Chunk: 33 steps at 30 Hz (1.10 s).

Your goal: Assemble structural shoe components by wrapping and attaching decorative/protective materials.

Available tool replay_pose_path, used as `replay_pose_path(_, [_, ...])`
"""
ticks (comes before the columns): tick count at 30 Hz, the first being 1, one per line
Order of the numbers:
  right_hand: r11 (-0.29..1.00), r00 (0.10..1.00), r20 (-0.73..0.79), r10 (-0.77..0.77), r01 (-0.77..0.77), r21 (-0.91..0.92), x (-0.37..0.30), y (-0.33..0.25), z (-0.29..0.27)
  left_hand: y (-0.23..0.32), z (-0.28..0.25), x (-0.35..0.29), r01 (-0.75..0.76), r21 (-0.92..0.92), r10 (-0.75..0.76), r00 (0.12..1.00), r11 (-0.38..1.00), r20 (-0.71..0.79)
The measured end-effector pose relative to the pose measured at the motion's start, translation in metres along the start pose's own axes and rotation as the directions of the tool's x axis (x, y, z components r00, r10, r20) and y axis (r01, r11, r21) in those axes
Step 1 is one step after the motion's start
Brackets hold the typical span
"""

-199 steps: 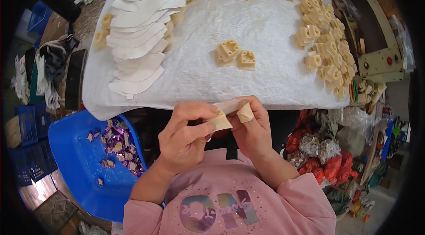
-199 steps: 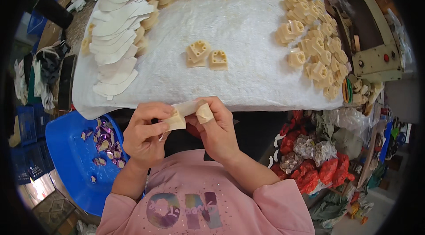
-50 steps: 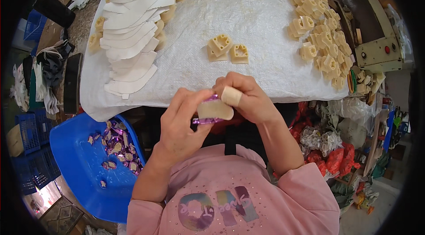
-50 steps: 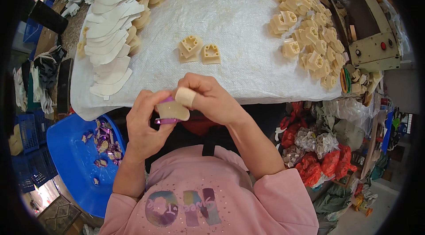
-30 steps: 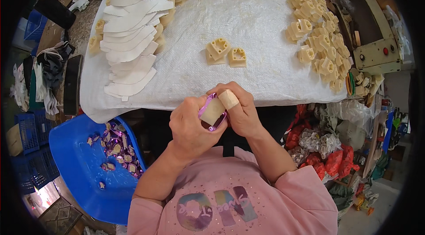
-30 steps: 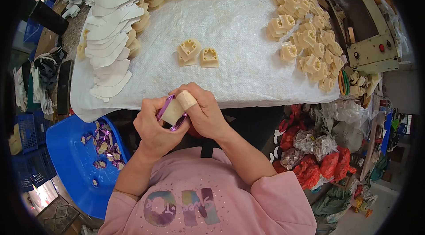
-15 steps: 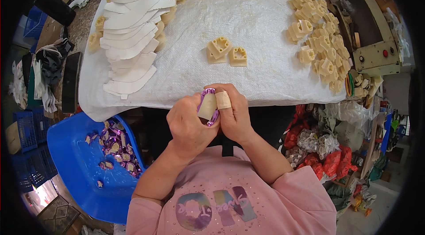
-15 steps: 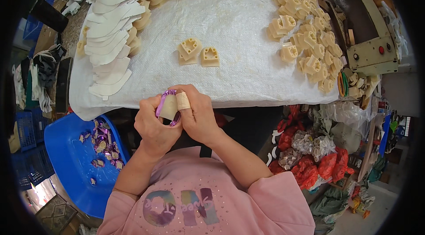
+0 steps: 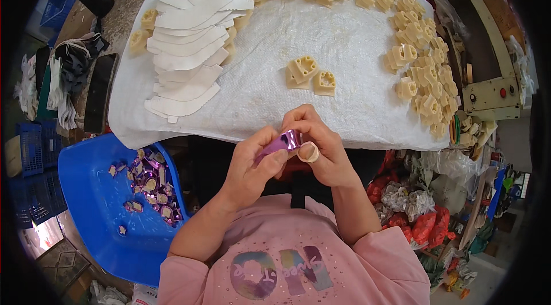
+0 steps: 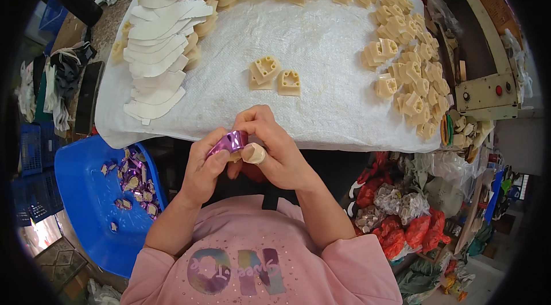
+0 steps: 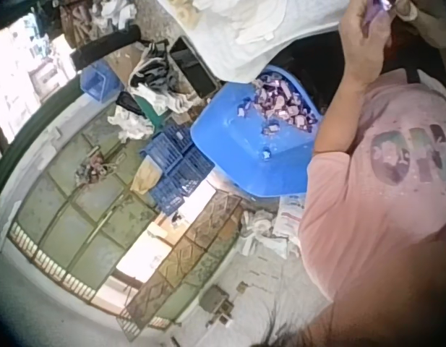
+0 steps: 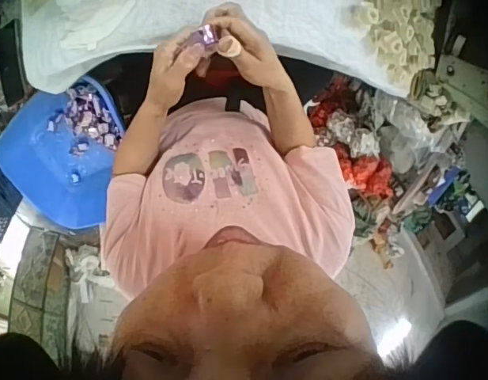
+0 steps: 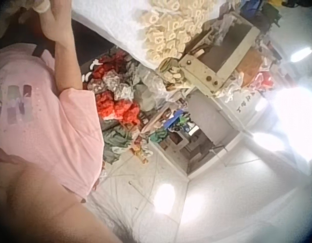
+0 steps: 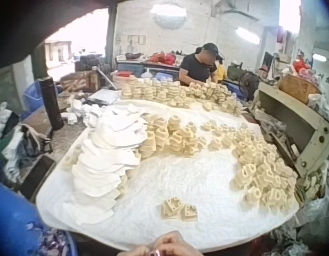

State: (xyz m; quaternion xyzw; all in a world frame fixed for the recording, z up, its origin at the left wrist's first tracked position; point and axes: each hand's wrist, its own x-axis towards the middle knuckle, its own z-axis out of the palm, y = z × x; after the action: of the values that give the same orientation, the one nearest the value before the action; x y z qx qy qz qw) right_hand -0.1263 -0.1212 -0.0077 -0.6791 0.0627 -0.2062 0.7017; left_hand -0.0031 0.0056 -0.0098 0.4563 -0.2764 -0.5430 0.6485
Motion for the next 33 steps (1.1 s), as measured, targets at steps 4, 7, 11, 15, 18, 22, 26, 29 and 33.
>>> replay_pose_path(4, [0.936,0.995,-0.038,-0.091,0.073,-0.343,0.009,-0.003,0.006,0.006,0.000,0.005,-0.258,0.582,0.379,0.921,0.771,-0.093])
replay_pose_path(7, [0.826,0.981,-0.009,-0.195,0.159,-0.541,0.019,-0.006,0.014,-0.005,-0.007,-0.002,-0.289,0.483,0.424,0.884,0.827,-0.197])
replay_pose_path(11, [0.593,0.956,0.106,-0.274,0.255,-0.764,0.030,-0.013,0.027,0.008,-0.006,-0.017,-0.304,0.193,0.346,0.907,0.933,-0.241])
replay_pose_path(15, [0.691,0.959,0.172,-0.224,0.281,-0.666,0.058,-0.010,0.041,0.003,-0.043,-0.036,-0.193,0.408,0.361,0.848,0.892,-0.388])
replay_pose_path(18, [0.734,0.964,0.048,-0.262,0.231,-0.638,0.077,-0.002,0.043,0.008,-0.076,-0.059,-0.007,0.826,0.637,0.640,0.564,-0.430])
replay_pose_path(22, [0.468,0.927,0.097,-0.362,0.271,-0.841,0.099,-0.001,0.052,-0.007,-0.120,-0.108,0.294,0.852,0.668,0.531,0.432,-0.522])
replay_pose_path(26, [0.362,0.918,0.130,-0.374,0.273,-0.891,0.114,0.002,0.060,-0.028,-0.150,-0.151,0.583,0.743,0.664,0.418,0.327,-0.620])
replay_pose_path(29, [0.271,0.910,0.181,-0.373,0.294,-0.917,0.121,0.007,0.067,-0.017,-0.145,-0.145,0.668,0.696,0.719,0.346,0.262,-0.603])
replay_pose_path(33, [0.169,0.896,0.265,-0.356,0.340,-0.925,0.129,0.010,0.082,0.020,-0.119,-0.098,0.453,0.852,0.824,0.353,0.264,-0.443])
